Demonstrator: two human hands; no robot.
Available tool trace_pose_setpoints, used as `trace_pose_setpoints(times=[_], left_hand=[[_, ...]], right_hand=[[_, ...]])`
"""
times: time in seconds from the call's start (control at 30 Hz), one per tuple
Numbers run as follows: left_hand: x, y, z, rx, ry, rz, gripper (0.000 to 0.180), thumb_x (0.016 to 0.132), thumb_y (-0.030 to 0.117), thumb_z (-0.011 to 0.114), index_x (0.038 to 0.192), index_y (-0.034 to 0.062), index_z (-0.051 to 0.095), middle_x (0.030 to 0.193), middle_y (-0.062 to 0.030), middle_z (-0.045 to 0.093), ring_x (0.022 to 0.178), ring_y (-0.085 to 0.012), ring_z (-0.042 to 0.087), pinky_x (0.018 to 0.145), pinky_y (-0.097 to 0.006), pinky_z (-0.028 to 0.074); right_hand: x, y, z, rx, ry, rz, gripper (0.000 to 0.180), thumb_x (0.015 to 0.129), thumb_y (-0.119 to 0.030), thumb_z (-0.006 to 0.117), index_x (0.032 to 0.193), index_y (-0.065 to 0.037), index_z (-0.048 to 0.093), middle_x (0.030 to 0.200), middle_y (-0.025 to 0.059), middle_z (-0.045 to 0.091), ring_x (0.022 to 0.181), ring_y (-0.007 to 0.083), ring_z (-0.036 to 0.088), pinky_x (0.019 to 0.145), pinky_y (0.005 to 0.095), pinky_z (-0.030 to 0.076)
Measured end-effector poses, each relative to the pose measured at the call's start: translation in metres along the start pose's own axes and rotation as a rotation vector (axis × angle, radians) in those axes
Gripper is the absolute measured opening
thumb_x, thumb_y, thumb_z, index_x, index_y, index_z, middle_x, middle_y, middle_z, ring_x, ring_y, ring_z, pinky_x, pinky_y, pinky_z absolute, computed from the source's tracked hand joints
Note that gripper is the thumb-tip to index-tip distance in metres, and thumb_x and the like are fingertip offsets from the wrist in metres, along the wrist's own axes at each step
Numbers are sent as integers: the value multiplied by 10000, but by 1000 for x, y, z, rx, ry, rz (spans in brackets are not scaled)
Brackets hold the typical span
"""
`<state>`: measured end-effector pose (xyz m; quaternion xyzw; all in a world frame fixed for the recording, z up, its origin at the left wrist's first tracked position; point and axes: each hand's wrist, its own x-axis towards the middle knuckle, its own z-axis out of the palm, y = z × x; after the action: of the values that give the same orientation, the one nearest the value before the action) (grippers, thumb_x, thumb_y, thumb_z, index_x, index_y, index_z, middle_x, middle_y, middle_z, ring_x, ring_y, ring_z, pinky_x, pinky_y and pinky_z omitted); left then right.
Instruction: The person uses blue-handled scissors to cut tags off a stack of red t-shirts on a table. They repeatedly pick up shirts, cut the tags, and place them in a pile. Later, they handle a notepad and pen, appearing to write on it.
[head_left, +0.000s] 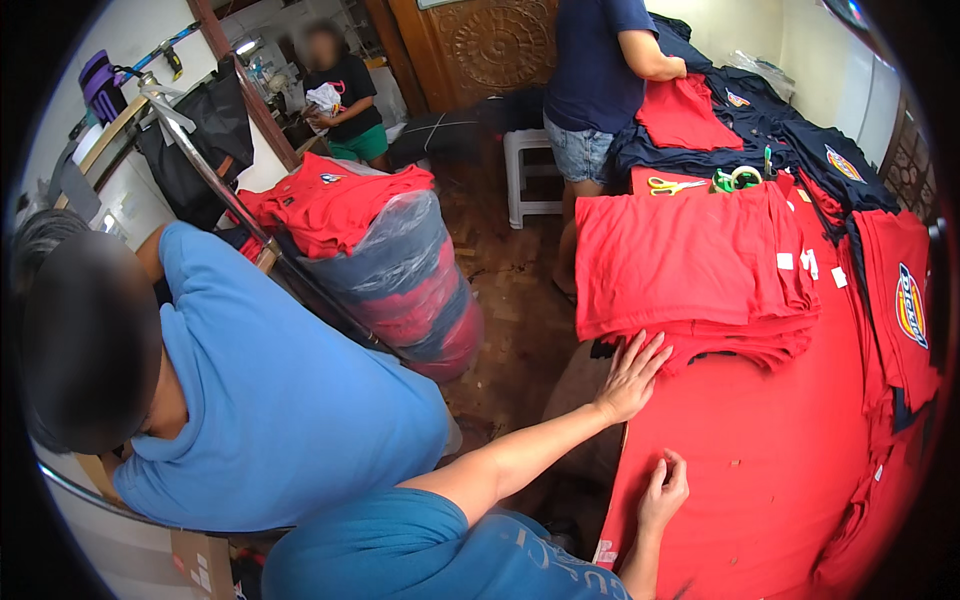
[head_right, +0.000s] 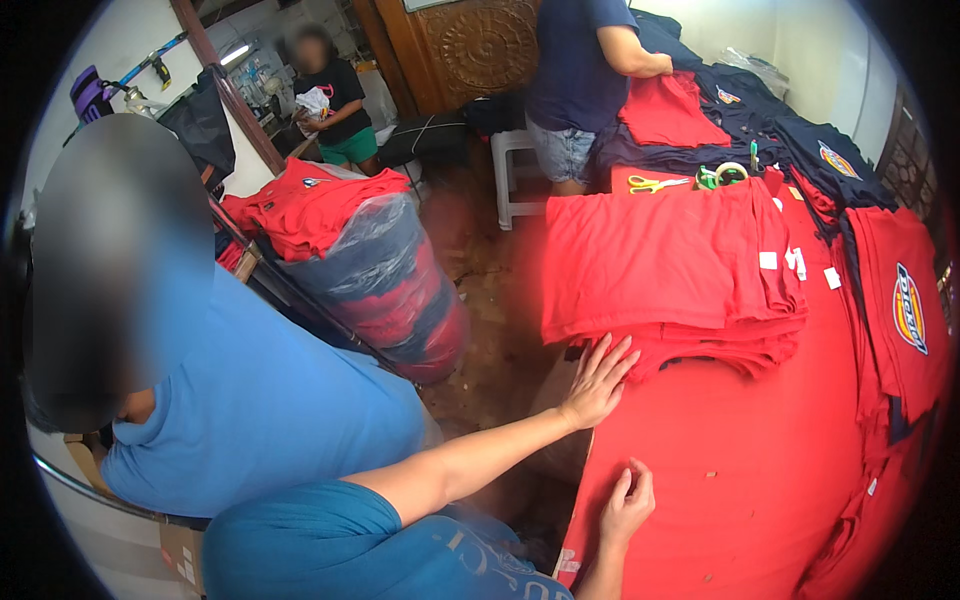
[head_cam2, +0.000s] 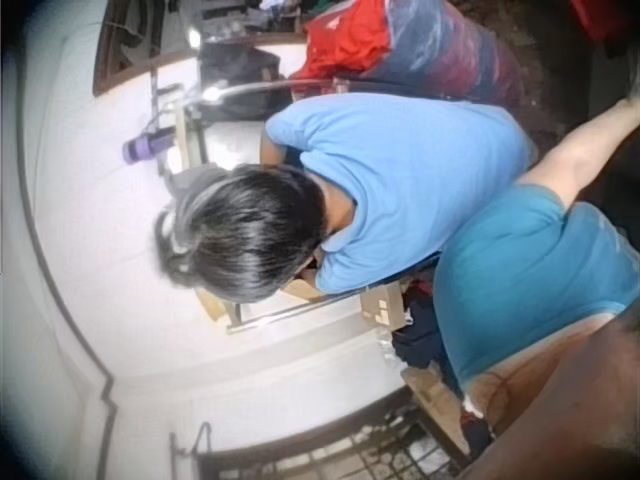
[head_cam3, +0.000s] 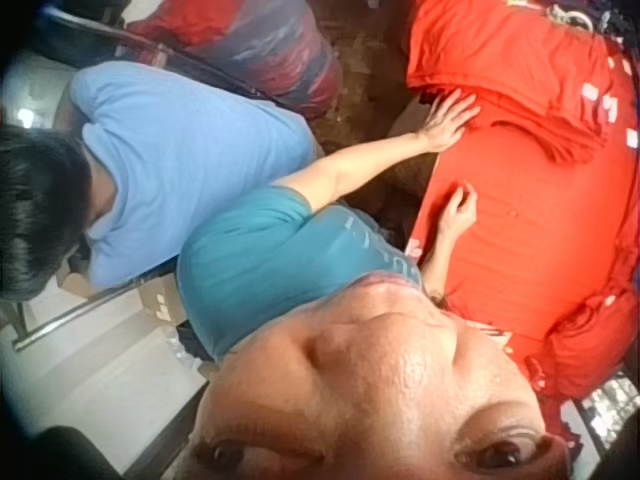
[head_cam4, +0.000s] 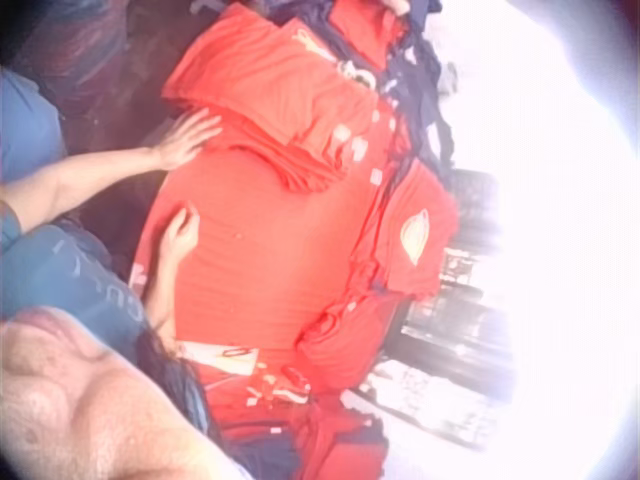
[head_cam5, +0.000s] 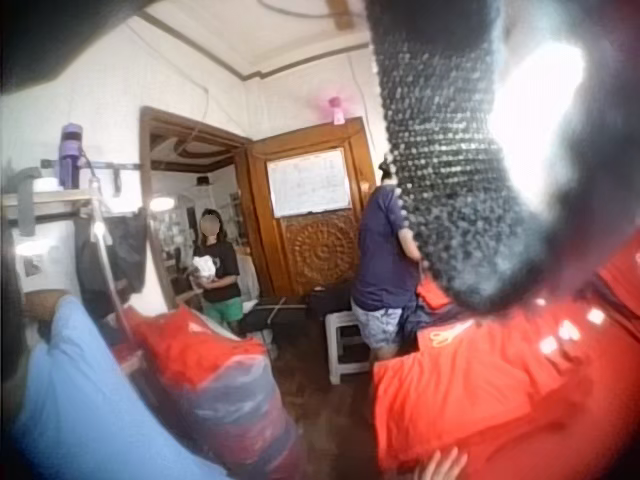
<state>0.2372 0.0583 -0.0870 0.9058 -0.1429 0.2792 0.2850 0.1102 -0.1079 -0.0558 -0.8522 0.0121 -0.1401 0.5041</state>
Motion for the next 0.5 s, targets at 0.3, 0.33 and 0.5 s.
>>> trace_pose_setpoints(times=[0.3,0.33,0.5], left_hand=[[0,8,-4,58,14,-7,737,813,57,582,1486,166,304,1572,-53,207,1463,-302,132,1139,-569,194],[0,8,-4,74,12,-11,742,812,64,592,1487,167,302,1571,-56,208,1461,-308,136,1140,-564,195],[-2,7,-3,95,19,-35,750,803,61,600,1485,182,311,1570,-55,210,1460,-309,141,1134,-575,197]], right_hand=[[-1,1,-3,48,-20,49,183,895,-40,547,1050,24,621,800,84,611,579,136,449,528,292,381],[-1,3,-3,47,-27,53,182,895,-37,547,1049,25,622,793,82,608,585,137,458,534,293,389],[-1,1,1,72,-14,0,170,894,-26,547,1037,21,627,759,75,594,624,139,500,575,291,430]])
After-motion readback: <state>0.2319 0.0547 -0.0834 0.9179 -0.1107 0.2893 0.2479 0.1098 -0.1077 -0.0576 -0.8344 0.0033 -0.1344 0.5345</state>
